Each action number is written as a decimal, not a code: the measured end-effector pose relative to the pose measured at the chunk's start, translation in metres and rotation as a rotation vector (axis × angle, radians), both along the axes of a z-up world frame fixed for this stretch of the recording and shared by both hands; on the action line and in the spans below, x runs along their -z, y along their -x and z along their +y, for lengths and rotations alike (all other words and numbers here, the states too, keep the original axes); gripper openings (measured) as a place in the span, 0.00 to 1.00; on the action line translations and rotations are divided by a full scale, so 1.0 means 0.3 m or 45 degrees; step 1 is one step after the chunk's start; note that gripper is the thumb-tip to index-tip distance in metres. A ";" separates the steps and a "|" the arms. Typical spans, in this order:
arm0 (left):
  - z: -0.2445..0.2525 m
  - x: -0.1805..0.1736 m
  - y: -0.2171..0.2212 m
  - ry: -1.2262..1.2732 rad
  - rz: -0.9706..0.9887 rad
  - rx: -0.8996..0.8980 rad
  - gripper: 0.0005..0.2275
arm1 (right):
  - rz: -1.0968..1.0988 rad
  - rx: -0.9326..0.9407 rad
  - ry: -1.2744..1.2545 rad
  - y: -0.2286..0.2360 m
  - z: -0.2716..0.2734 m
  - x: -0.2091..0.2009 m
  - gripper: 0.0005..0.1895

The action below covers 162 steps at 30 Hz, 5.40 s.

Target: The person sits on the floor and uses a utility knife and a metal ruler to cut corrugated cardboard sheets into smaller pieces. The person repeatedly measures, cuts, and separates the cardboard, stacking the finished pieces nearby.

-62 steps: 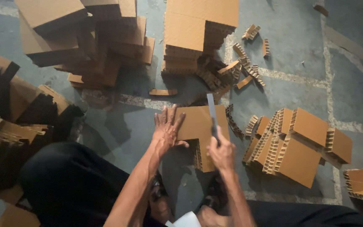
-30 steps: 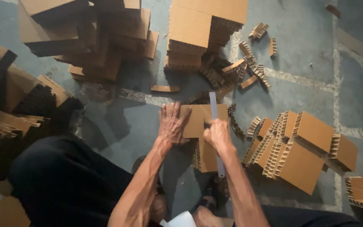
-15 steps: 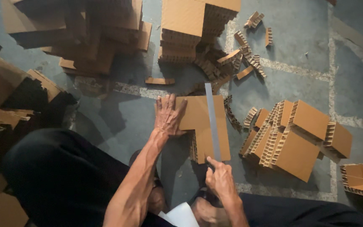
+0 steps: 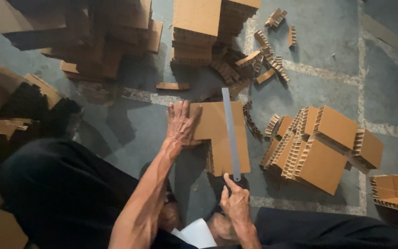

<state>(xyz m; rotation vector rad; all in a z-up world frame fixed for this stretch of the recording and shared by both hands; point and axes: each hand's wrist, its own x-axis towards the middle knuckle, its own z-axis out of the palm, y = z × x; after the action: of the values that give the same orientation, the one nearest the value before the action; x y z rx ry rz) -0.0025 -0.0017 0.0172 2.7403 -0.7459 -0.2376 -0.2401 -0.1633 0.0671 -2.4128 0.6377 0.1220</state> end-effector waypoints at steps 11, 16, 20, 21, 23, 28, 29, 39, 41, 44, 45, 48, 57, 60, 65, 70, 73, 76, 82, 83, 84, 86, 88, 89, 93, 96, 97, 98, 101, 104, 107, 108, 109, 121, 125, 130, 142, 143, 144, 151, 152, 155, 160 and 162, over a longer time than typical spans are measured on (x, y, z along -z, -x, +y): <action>-0.009 0.017 -0.016 -0.089 -0.022 0.035 0.59 | -0.466 -0.123 0.109 0.079 0.024 0.115 0.20; 0.009 0.016 0.003 0.126 -0.050 0.016 0.57 | -0.019 0.084 0.149 0.131 0.074 0.174 0.20; 0.007 0.006 0.000 -0.042 0.000 0.008 0.57 | 0.317 -0.017 0.209 0.090 0.025 0.146 0.13; 0.003 0.004 -0.007 -0.043 0.003 0.009 0.56 | 0.454 -0.066 0.190 0.071 0.007 0.116 0.14; 0.000 0.001 -0.012 -0.041 0.002 0.002 0.56 | 0.735 -0.162 0.154 0.036 -0.018 0.030 0.14; 0.002 0.000 -0.011 0.077 0.000 -0.015 0.56 | -0.313 -0.116 -0.022 -0.223 0.037 -0.104 0.19; 0.005 0.002 -0.005 0.058 -0.013 -0.010 0.56 | -0.477 -0.098 -0.024 -0.298 0.058 -0.099 0.18; 0.002 0.028 -0.014 0.014 -0.074 -0.009 0.59 | -0.506 -0.081 -0.058 -0.663 0.045 0.011 0.17; 0.000 0.038 -0.006 0.025 -0.070 -0.014 0.59 | -0.469 -0.094 -0.070 -0.658 0.037 0.014 0.19; 0.003 0.041 -0.016 0.025 -0.039 -0.017 0.59 | -0.488 -0.103 0.009 -0.676 0.039 0.032 0.18; 0.004 0.040 -0.016 0.032 -0.045 -0.021 0.59 | -0.439 -0.107 0.031 -0.676 0.038 0.044 0.16; 0.000 0.030 -0.018 0.002 -0.054 -0.025 0.59 | -0.384 -0.141 0.055 -0.691 0.021 0.095 0.15; -0.003 0.030 -0.015 -0.017 -0.059 -0.039 0.61 | -0.104 -0.309 0.210 -0.797 -0.083 0.229 0.17; -0.002 0.040 -0.011 0.024 -0.098 -0.063 0.62 | -0.244 -0.381 0.334 -0.705 -0.083 0.241 0.17; -0.002 0.049 -0.012 0.135 -0.127 -0.076 0.62 | -0.269 -0.536 0.456 -0.399 -0.071 0.182 0.17; -0.010 0.025 -0.012 -0.017 -0.106 -0.035 0.63 | 0.175 -0.021 0.057 -0.145 -0.077 0.030 0.21; -0.003 0.010 -0.010 -0.073 -0.091 -0.026 0.64 | -0.026 0.297 0.157 -0.099 -0.088 0.027 0.24; 0.003 0.005 -0.027 0.174 0.112 -0.028 0.66 | -0.171 0.311 0.405 -0.086 -0.126 0.097 0.30; 0.013 -0.017 -0.055 -0.031 0.083 0.058 0.66 | -0.041 0.615 -0.337 -0.055 -0.167 0.230 0.23; 0.013 -0.029 -0.047 -0.031 0.101 0.033 0.66 | -0.176 0.651 -0.524 -0.056 -0.171 0.235 0.21; 0.016 -0.044 -0.032 -0.031 0.118 0.009 0.66 | -0.208 0.684 -0.639 -0.056 -0.177 0.237 0.20; 0.019 -0.072 0.063 0.048 0.054 -0.150 0.65 | -0.247 0.757 -0.862 -0.016 -0.181 0.227 0.20; 0.009 -0.124 0.186 0.192 -0.139 -0.430 0.64 | -0.277 0.774 -0.936 0.004 -0.167 0.218 0.19; 0.001 -0.158 0.218 0.089 0.105 -0.515 0.63 | -0.303 0.776 -0.978 -0.010 -0.157 0.220 0.18; -0.015 -0.273 0.331 -0.180 0.616 -0.610 0.63 | -0.195 0.773 -0.883 -0.056 -0.115 0.261 0.17; -0.013 -0.309 0.323 -0.262 0.617 -0.417 0.67 | -0.134 0.769 -0.926 -0.103 -0.087 0.308 0.16; -0.012 -0.307 0.323 -0.288 0.620 -0.335 0.68 | -0.127 0.771 -0.969 -0.111 -0.078 0.317 0.16; -0.012 -0.297 0.327 -0.349 0.610 -0.221 0.68 | -0.119 0.773 -1.012 -0.115 -0.072 0.319 0.15; -0.022 -0.225 0.332 -0.453 0.525 0.008 0.67 | -0.108 0.715 -0.851 -0.132 -0.067 0.289 0.16; -0.031 -0.123 0.346 -0.382 0.223 -0.030 0.57 | 0.104 0.638 -0.422 -0.129 -0.054 0.211 0.16; -0.040 -0.049 0.376 -0.326 0.022 -0.076 0.47 | -0.242 0.456 0.081 -0.129 -0.010 0.119 0.16; -0.048 -0.040 0.385 -0.362 0.190 -0.040 0.46 | -0.306 0.378 0.118 -0.145 0.000 0.087 0.19; -0.057 -0.036 0.388 -0.400 0.354 -0.005 0.46 | -0.374 0.300 0.152 -0.174 0.012 0.060 0.22; -0.070 -0.040 0.399 -0.305 0.190 -0.065 0.37 | -0.641 -0.029 0.176 -0.568 -0.006 0.079 0.17; -0.067 -0.066 0.400 -0.274 0.191 -0.081 0.39 | -0.559 0.010 0.160 -0.594 -0.031 0.101 0.20; -0.054 -0.132 0.385 -0.407 0.531 0.044 0.60 | -0.442 -0.057 0.119 -0.630 -0.065 0.126 0.14; -0.049 -0.074 0.377 -0.324 0.343 0.042 0.67 | -0.590 -0.740 0.864 -0.541 -0.182 0.376 0.06; -0.046 -0.078 0.379 -0.313 0.333 0.038 0.67 | -0.594 -0.553 0.638 -0.464 -0.156 0.365 0.08; -0.044 -0.082 0.381 -0.302 0.324 0.033 0.67 | -0.592 -0.368 0.411 -0.402 -0.125 0.343 0.12; -0.091 -0.076 0.358 -0.325 0.410 -0.021 0.53 | -0.036 0.268 0.082 -0.174 -0.044 0.067 0.18; -0.104 -0.069 0.332 -0.316 0.423 -0.035 0.51 | -0.208 0.261 0.151 -0.201 -0.052 0.062 0.18; -0.123 -0.036 0.247 -0.190 0.221 -0.095 0.46 | -0.479 0.290 0.202 -0.264 -0.067 0.120 0.21; -0.157 0.029 0.038 0.070 0.136 -0.065 0.55 | -0.266 0.423 0.056 -0.306 -0.093 0.238 0.19; -0.147 0.043 0.020 0.184 0.106 -0.026 0.57 | -0.241 0.394 -0.058 -0.300 -0.079 0.247 0.20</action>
<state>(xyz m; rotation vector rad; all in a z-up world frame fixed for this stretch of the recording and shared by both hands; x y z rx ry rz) -0.0084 -0.0457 0.0043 2.5839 -0.6846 -0.2797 -0.1500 -0.1870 -0.0069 -2.2179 0.8976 -0.2160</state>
